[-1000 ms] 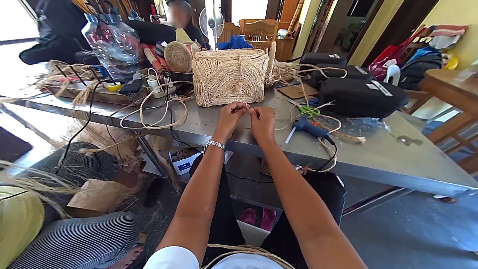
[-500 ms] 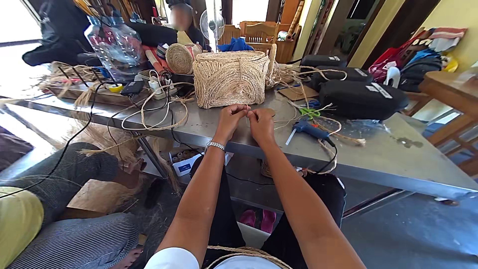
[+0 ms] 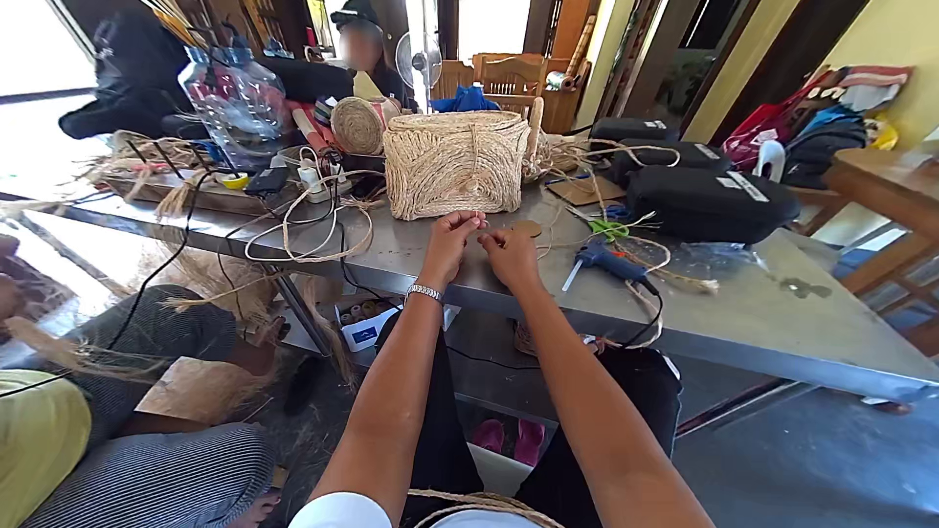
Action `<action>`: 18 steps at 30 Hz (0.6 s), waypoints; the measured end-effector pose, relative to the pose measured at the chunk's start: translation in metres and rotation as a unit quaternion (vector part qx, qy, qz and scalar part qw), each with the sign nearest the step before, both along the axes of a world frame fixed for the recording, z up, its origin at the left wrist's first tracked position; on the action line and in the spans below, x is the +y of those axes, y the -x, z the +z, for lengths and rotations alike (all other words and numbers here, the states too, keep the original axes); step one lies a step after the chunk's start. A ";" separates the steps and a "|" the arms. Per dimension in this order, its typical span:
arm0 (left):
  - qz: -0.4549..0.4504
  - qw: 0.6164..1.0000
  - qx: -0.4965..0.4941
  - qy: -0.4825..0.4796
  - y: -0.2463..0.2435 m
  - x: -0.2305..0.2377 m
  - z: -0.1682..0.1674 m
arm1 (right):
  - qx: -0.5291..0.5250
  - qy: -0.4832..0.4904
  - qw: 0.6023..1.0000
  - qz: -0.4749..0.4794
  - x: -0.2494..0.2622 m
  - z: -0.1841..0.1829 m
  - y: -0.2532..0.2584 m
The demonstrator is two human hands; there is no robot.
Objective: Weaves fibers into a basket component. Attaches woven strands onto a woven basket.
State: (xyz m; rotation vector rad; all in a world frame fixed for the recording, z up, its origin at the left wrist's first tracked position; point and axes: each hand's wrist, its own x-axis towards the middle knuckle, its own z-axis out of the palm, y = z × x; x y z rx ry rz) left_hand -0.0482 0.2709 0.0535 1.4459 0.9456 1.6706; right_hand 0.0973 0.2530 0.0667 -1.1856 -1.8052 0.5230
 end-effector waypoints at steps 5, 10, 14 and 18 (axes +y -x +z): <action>-0.023 0.999 0.018 0.020 0.000 0.000 0.000 | 0.091 -0.016 0.995 -0.025 0.003 -0.004 0.002; -0.035 0.999 0.024 0.012 -0.002 0.001 -0.001 | 0.108 -0.006 0.994 0.032 0.005 -0.006 0.002; -0.035 0.999 0.029 0.000 -0.002 0.001 -0.001 | 0.065 -0.004 0.998 0.016 0.003 -0.005 0.001; -0.038 0.998 0.039 -0.015 -0.002 0.000 -0.001 | 0.049 -0.006 0.999 0.006 -0.001 -0.006 0.000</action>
